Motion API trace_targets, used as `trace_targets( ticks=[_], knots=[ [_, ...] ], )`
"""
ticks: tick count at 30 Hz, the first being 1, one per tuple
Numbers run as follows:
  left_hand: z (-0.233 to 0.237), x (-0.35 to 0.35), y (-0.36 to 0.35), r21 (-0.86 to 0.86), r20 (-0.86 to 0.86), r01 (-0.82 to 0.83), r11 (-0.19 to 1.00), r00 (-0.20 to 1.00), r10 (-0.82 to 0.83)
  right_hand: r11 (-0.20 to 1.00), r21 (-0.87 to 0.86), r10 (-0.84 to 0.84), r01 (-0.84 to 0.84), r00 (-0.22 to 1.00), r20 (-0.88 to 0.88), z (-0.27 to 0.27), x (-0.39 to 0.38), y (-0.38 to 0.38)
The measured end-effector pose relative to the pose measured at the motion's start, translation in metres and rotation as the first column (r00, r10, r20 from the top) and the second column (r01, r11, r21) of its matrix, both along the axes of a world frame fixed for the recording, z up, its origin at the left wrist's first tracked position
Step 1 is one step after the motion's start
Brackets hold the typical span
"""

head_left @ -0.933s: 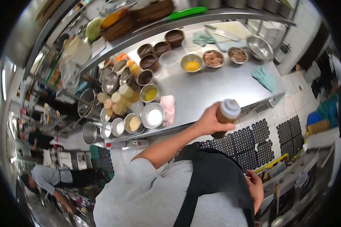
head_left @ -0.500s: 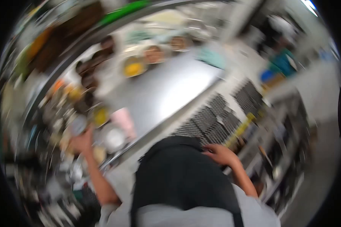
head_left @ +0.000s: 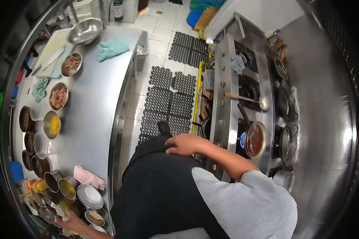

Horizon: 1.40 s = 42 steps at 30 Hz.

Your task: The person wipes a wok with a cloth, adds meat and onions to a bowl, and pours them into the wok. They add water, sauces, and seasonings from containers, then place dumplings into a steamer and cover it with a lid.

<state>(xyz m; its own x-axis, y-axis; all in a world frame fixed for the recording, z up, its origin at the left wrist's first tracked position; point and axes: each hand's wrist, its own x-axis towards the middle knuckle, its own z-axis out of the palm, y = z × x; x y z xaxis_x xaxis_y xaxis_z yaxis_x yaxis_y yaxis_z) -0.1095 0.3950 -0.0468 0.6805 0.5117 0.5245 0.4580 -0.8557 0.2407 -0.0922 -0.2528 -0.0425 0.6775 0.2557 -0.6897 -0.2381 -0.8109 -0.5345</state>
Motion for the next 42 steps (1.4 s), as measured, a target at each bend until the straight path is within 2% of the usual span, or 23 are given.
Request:
trace_targets(
  ticks=[2, 4, 5, 7, 10, 12, 13, 15, 16, 17, 18, 19, 26, 27, 29, 32, 34, 35, 37, 38, 39, 40, 42],
  knots=[
    [0.039, 0.042, -0.059, 0.058, 0.061, 0.103, 0.993, 0.992, -0.107, 0.992, 0.044, -0.117, 0.118, 0.993, -0.022, -0.007, -0.012, -0.011],
    [0.043, 0.095, -0.117, -0.217, 0.165, 0.320, 0.922, 0.943, -0.289, 0.975, 0.093, -0.195, 0.204, 0.976, -0.095, -0.006, -0.014, -0.018],
    [0.041, 0.119, -0.143, -0.354, 0.141, 0.431, 0.830, 0.902, -0.409, 0.959, 0.128, -0.235, 0.252, 0.963, -0.132, -0.012, -0.016, -0.021],
    [0.042, 0.158, -0.229, -0.286, 0.021, 0.587, 0.758, 0.794, -0.607, 0.916, 0.192, -0.315, 0.354, 0.927, -0.206, -0.027, -0.021, -0.027],
    [0.024, 0.176, -0.332, -0.530, -0.155, 0.732, 0.429, 0.414, -0.897, 0.838, 0.283, -0.437, 0.467, 0.884, -0.167, -0.054, -0.033, -0.038],
    [-0.004, 0.170, -0.381, -0.715, -0.342, 0.568, 0.407, 0.222, -0.913, 0.803, 0.284, -0.492, 0.523, 0.852, -0.179, -0.063, -0.039, -0.054],
    [-0.034, 0.165, -0.393, -0.800, -0.433, 0.378, 0.466, 0.173, -0.885, 0.801, 0.264, -0.505, 0.537, 0.844, -0.181, -0.069, -0.039, -0.064],
    [-0.082, 0.149, -0.413, -0.703, -0.677, 0.342, 0.624, -0.051, -0.735, 0.802, 0.202, -0.540, 0.562, 0.827, -0.156, -0.082, -0.039, -0.083],
    [-0.135, 0.137, -0.394, -0.603, -0.789, 0.504, 0.619, -0.263, -0.555, 0.802, 0.158, -0.561, 0.576, 0.817, -0.132, -0.089, -0.040, -0.094],
    [-0.174, 0.131, -0.377, -0.728, -0.640, 0.546, 0.414, -0.328, -0.695, 0.802, 0.111, -0.578, 0.587, 0.809, -0.105, -0.093, -0.037, -0.105],
    [-0.209, 0.119, -0.358, -0.631, -0.740, 0.594, 0.499, -0.267, -0.618, 0.789, 0.069, -0.606, 0.611, 0.792, -0.079, -0.093, -0.033, -0.116],
    [-0.173, 0.122, -0.415, -0.524, -0.821, 0.632, 0.571, -0.196, -0.536, 0.767, 0.059, -0.638, 0.639, 0.769, -0.025, -0.099, -0.031, -0.124],
    [-0.109, 0.202, -0.466, -0.814, -0.580, 0.356, 0.458, -0.472, -0.664, 0.659, 0.048, -0.752, 0.751, 0.659, 0.017, -0.098, -0.005, -0.173],
    [-0.105, 0.215, -0.464, -0.906, -0.418, 0.318, 0.280, -0.564, -0.712, 0.645, 0.049, -0.763, 0.763, 0.646, -0.011, -0.095, -0.001, -0.177],
    [-0.099, 0.235, -0.496, -0.871, -0.412, 0.038, 0.489, -0.600, -0.686, 0.611, 0.031, -0.788, 0.791, 0.612, -0.066, -0.103, 0.007, -0.187],
    [-0.172, 0.273, -0.538, -0.823, 0.062, -0.326, 0.466, -0.866, -0.496, 0.559, -0.054, -0.826, 0.827, 0.549, -0.129, -0.134, 0.018, -0.189],
    [-0.217, 0.294, -0.598, -0.500, 0.183, -0.202, 0.842, -0.975, -0.126, 0.479, -0.012, -0.864, 0.878, 0.469, -0.185, -0.163, 0.025, -0.193],
    [-0.243, 0.303, -0.638, -0.326, 0.301, -0.059, 0.944, -0.952, 0.045, 0.438, 0.006, -0.879, 0.899, 0.430, -0.207, -0.179, 0.027, -0.199],
    [-0.271, 0.306, -0.729, -0.482, 0.228, 0.152, 0.863, -0.929, 0.291, 0.311, 0.038, -0.900, 0.950, 0.307, -0.310, -0.218, 0.027, -0.210],
    [-0.351, 0.306, -0.721, -0.521, 0.214, -0.024, 0.853, -0.972, 0.103, 0.248, 0.049, -0.898, 0.967, 0.249, -0.363, -0.240, 0.024, -0.215],
    [-0.394, 0.307, -0.743, -0.749, 0.135, -0.089, 0.657, -0.991, 0.019, 0.122, 0.044, -0.893, 0.992, 0.129, -0.431, -0.266, 0.020, -0.221],
    [-0.422, 0.301, -0.769, -0.810, -0.014, -0.154, 0.566, -0.959, -0.282, -0.008, 0.026, -0.869, 1.000, 0.006, -0.494, -0.296, 0.015, -0.227],
    [-0.476, 0.288, -0.819, -0.909, -0.098, -0.206, 0.363, -0.740, -0.665, -0.235, -0.056, -0.775, 0.970, -0.222, -0.591, -0.354, -0.003, -0.242]
  ],
)
